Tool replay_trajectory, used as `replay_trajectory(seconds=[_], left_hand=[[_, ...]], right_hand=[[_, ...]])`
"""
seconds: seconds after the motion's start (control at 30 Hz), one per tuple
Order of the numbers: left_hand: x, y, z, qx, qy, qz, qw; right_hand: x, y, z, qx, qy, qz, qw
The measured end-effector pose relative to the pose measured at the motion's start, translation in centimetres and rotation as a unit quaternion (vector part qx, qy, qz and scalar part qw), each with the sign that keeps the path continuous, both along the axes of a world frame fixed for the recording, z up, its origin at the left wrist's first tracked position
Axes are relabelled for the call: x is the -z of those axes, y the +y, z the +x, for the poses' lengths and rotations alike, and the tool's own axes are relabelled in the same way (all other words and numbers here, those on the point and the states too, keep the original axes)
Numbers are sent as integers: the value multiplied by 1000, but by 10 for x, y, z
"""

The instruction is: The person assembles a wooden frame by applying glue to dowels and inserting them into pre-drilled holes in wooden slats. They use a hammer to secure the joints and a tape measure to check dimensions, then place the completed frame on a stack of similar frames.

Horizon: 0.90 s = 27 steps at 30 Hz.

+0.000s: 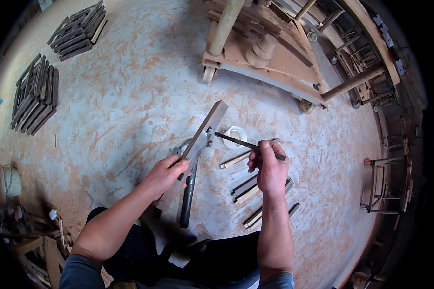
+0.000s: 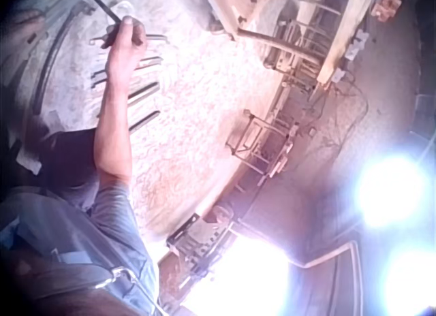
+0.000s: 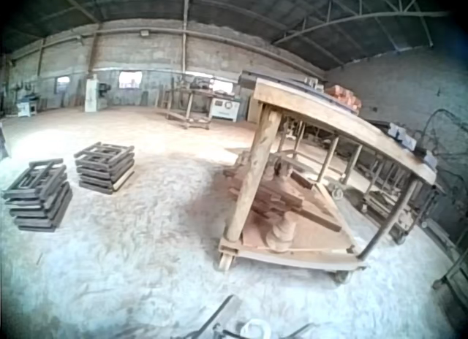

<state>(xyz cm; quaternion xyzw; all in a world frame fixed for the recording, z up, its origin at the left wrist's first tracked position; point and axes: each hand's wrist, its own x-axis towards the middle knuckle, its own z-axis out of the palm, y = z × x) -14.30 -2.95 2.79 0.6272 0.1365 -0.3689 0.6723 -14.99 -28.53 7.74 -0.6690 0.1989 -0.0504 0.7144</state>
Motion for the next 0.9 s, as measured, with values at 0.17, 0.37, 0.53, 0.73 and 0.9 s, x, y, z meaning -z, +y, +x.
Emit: replay_trajectory(seconds=[0.17,0.37,0.53,0.73,0.9], left_hand=[[6,1,-1,16,-29,16,999],[6,3,1,96,-120,109,982],[1,3,2,125,-177,194,957],[11,1,-3,74,-251,242,934],[4,2,-2,105,-234,248,934]], right_hand=[[2,3,2,-7,-1,-1,1000],[2,6,3,-19,-13,-27,999],[-6,10,0,-46,10,-107,993],[-11,25,-4,-67,24,-157,985],[-5,22,-4,-40,25,-170,984]])
